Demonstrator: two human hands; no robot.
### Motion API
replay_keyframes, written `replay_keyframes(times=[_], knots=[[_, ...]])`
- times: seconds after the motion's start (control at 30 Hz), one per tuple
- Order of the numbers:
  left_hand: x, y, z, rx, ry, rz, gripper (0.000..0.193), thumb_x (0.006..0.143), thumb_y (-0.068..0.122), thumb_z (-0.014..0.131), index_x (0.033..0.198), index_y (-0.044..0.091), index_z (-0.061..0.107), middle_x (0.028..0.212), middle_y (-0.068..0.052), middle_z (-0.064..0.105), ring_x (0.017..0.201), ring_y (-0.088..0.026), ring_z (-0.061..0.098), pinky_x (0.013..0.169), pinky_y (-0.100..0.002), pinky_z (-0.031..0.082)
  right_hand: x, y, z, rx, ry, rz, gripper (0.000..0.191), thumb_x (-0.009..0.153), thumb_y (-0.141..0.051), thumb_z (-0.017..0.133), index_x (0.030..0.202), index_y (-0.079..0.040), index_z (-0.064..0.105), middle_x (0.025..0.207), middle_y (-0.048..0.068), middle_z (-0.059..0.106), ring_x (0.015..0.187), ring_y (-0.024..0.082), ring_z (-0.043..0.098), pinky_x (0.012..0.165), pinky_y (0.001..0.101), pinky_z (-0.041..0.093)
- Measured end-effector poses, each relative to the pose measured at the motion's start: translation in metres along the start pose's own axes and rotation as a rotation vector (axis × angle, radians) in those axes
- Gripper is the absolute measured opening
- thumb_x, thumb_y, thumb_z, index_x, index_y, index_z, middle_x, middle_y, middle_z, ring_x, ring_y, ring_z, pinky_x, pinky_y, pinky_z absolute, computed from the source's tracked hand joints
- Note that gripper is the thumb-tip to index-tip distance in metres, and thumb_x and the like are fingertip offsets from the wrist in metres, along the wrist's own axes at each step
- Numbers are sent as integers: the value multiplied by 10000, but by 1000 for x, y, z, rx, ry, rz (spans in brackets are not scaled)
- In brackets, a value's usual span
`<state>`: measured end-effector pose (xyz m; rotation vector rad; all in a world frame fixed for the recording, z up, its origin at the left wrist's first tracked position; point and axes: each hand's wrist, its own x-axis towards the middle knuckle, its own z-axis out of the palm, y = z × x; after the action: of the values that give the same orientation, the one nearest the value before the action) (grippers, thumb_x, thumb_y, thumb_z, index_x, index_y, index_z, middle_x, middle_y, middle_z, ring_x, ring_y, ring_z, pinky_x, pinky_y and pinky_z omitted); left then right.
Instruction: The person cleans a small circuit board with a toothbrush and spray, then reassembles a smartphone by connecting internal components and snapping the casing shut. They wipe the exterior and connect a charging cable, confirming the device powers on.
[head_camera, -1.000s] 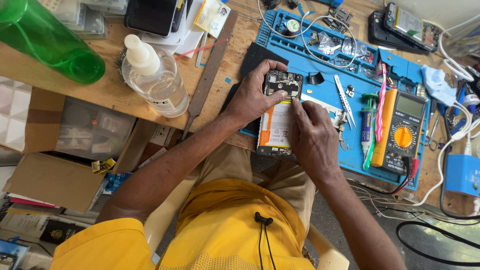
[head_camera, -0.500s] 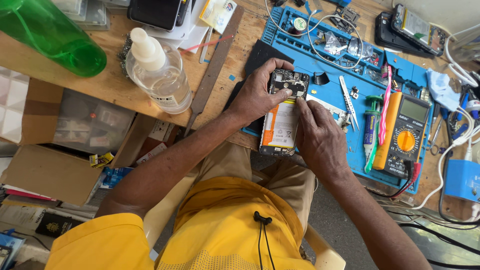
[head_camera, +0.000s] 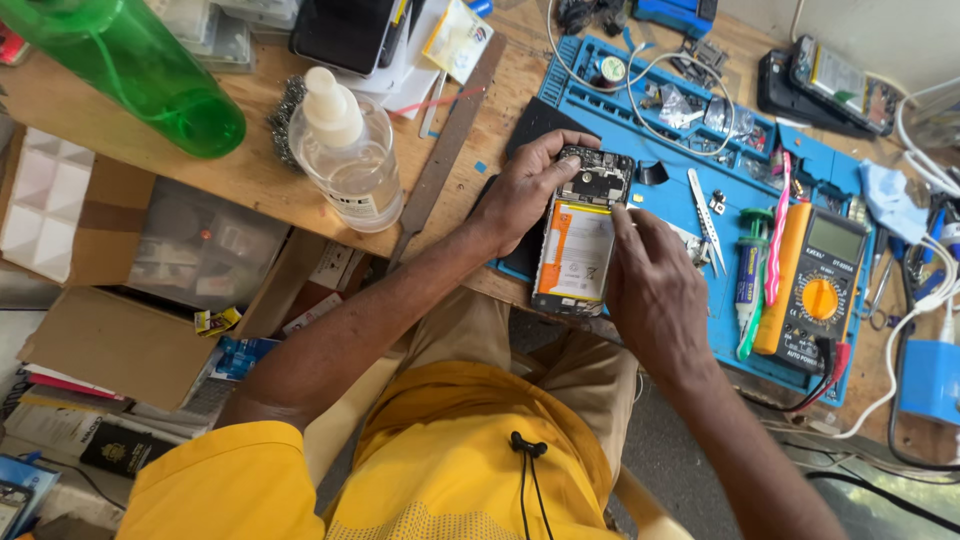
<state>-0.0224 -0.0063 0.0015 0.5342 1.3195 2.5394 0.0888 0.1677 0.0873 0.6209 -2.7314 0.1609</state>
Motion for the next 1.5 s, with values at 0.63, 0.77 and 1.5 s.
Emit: replay_keyframes(times=[0.63,0.77,1.5], knots=[[-38,83,-3,459,-356,264,231,983,73,797,1192,110,704,1156,-2,717,1113,-122,674,1048,-307,564,-20,16,-14,974,-75,184,481,927,-126,687,1407,-111,648,1284,128,734,1121,253,718,954,357,556],[-50,73,-12,331,-250,137,150,970,23,772,1104,62,718,1040,-14,720,989,-88,672,912,-256,575,-20,11,-8,903,-88,137,506,907,-181,733,1397,-93,647,1295,153,722,1150,262,694,980,366,533],[-80,55,-15,381,-113,211,189,966,-79,739,1083,49,663,1054,-26,710,1013,-89,668,955,-250,576,-17,80,4,-6,-85,19,493,909,-382,792,1323,-128,710,1348,88,705,1229,272,649,1106,464,435]])
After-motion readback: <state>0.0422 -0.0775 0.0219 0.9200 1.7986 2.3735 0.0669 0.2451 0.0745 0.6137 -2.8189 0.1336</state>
